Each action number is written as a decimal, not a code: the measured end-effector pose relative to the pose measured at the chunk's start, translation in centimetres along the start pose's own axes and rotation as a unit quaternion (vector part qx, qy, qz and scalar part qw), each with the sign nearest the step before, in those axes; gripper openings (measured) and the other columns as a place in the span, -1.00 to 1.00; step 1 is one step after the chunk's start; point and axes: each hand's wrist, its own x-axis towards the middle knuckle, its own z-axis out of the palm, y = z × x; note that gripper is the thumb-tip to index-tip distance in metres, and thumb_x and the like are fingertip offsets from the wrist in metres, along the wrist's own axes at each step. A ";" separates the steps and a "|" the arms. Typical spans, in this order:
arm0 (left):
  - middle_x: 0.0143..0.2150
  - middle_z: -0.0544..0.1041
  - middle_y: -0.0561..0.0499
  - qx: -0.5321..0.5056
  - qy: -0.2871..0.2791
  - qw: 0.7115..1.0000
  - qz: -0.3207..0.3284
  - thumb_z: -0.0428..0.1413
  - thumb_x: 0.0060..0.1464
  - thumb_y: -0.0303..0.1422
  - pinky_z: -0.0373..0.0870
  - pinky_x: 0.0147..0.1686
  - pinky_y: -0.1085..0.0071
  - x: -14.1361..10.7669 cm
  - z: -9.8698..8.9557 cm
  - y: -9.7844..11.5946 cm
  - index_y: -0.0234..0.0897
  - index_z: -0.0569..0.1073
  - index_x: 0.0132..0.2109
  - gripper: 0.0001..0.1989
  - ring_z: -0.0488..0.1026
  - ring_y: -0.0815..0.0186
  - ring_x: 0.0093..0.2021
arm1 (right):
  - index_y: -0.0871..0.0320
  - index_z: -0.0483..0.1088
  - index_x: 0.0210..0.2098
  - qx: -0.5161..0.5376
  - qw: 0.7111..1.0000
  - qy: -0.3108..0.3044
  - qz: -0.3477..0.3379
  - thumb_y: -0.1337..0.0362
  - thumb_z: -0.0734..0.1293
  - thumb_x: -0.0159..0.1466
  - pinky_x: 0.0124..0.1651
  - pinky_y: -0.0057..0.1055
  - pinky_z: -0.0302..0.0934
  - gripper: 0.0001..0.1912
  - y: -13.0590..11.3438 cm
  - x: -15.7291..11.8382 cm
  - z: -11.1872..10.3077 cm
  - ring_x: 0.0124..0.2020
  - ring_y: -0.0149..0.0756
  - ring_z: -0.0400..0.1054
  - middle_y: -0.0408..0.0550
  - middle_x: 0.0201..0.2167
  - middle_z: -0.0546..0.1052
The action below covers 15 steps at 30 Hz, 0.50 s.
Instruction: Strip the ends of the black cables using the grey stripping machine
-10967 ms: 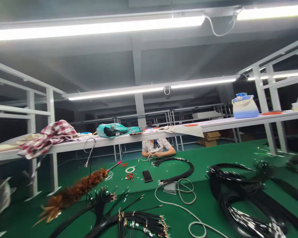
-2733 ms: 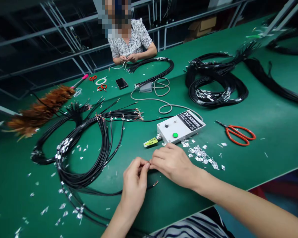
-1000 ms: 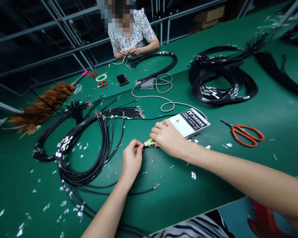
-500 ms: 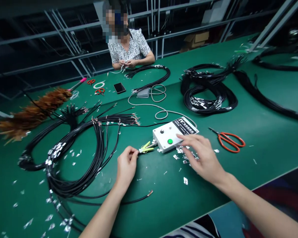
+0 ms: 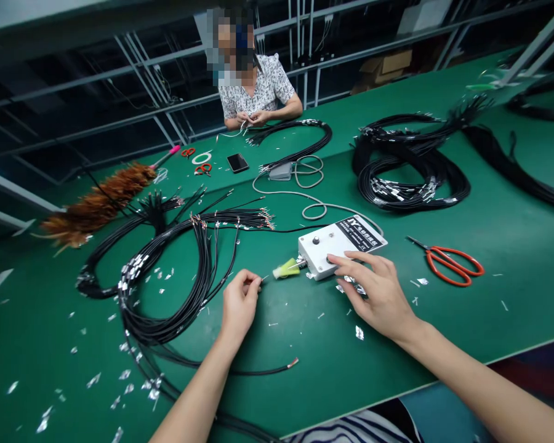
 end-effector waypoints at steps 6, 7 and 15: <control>-0.64 0.34 0.15 -0.025 0.083 0.996 -0.009 0.14 -0.08 -0.25 0.20 -0.64 0.57 2.1 -2.5 0.5 -0.29 0.38 -0.43 -0.82 0.29 0.45 -0.66 | 0.13 0.37 -0.08 0.167 0.975 -0.147 0.013 0.32 0.31 0.33 0.00 -0.16 0.21 -0.83 -5.0 -2.1 0.0 -0.01 -0.12 0.32 0.05 -0.06 0.48; -0.66 0.31 0.17 -0.029 0.105 0.994 -0.012 0.13 -0.07 -0.27 0.18 -0.66 0.58 2.9 -3.1 0.6 -0.28 0.36 -0.42 -0.83 0.27 0.46 -0.67 | 0.13 0.37 -0.06 0.196 0.962 -0.190 0.014 0.28 0.35 0.31 -0.04 -0.16 0.23 -0.79 -6.0 -2.5 0.1 -0.04 -0.11 0.32 0.04 -0.08 0.47; -0.39 0.47 0.05 -0.010 0.225 0.974 -0.019 0.06 0.03 -0.34 0.36 -0.50 0.48 3.6 -5.5 2.7 -0.23 0.29 -0.24 -0.86 0.45 0.35 -0.47 | 0.15 0.36 -0.33 0.242 0.936 -0.250 0.057 0.43 0.21 0.36 -0.21 -0.24 0.19 -0.84 -8.4 -2.5 1.8 -0.24 -0.21 0.31 -0.05 -0.29 0.46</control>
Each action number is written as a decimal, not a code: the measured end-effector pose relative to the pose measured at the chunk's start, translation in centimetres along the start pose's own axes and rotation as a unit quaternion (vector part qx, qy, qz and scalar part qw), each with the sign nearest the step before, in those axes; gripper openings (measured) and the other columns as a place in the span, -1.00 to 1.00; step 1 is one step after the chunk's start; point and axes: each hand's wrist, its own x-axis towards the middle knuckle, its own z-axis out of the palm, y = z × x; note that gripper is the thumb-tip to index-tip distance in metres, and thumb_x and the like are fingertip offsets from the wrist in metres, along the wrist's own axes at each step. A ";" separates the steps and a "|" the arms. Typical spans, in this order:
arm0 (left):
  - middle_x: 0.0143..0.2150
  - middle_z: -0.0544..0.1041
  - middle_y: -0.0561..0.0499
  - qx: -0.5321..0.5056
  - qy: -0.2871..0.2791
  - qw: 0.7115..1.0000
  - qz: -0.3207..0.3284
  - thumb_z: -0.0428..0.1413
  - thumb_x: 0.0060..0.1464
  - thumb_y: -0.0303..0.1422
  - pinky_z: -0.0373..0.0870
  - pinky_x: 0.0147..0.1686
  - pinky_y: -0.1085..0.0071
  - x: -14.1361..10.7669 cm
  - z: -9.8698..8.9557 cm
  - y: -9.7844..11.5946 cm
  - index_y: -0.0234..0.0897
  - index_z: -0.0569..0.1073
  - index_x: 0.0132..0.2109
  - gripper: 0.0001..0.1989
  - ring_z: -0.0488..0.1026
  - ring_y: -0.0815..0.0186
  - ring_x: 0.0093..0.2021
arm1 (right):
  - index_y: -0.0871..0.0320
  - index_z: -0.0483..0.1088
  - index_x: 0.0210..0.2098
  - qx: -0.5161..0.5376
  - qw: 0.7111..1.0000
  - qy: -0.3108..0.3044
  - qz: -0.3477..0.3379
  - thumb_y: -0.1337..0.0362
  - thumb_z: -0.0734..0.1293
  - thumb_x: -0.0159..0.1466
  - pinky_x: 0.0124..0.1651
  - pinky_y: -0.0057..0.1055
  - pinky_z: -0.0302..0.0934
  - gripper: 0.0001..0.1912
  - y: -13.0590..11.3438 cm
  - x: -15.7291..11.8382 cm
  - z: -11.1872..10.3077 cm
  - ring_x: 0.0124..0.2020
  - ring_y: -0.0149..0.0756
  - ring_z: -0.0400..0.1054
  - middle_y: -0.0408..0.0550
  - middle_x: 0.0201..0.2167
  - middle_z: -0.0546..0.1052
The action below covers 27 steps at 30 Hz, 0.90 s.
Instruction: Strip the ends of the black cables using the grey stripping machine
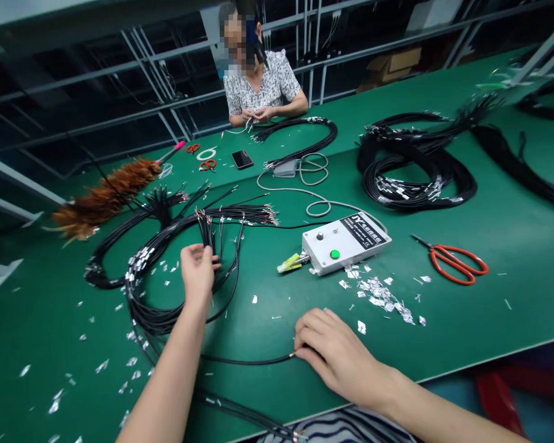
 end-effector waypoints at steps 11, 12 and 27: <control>-0.55 0.36 0.08 0.109 -0.374 0.919 0.054 -0.07 0.28 -0.23 0.16 -0.52 0.44 -12.1 -1.7 1.9 -0.20 0.42 -0.28 -0.75 0.28 0.34 -0.57 | 0.11 0.40 -0.19 0.192 0.967 0.148 0.074 0.33 0.23 0.38 -0.16 -0.36 0.31 -0.89 0.0 3.5 -1.8 -0.22 -0.28 0.40 -0.07 -0.24 0.51; -0.54 0.35 0.08 0.086 -0.370 0.925 0.028 -0.06 0.28 -0.20 0.14 -0.54 0.45 -11.9 -1.7 1.6 -0.21 0.42 -0.25 -0.74 0.25 0.36 -0.58 | 0.10 0.41 -0.13 0.204 0.962 0.163 0.073 0.32 0.23 0.38 -0.15 -0.37 0.32 -0.86 0.0 3.4 -1.6 -0.21 -0.29 0.40 -0.05 -0.20 0.51; -0.55 0.33 0.12 -0.028 -0.350 0.932 -0.090 -0.03 0.23 -0.03 0.00 -0.64 0.49 -12.3 -1.4 0.9 -0.28 0.38 -0.28 -0.62 0.08 0.48 -0.64 | 0.05 0.38 0.10 0.125 0.967 0.223 -0.007 0.44 0.24 0.34 -0.18 -0.28 0.35 -0.63 -1.3 2.3 0.6 -0.18 -0.23 0.42 0.02 -0.14 0.50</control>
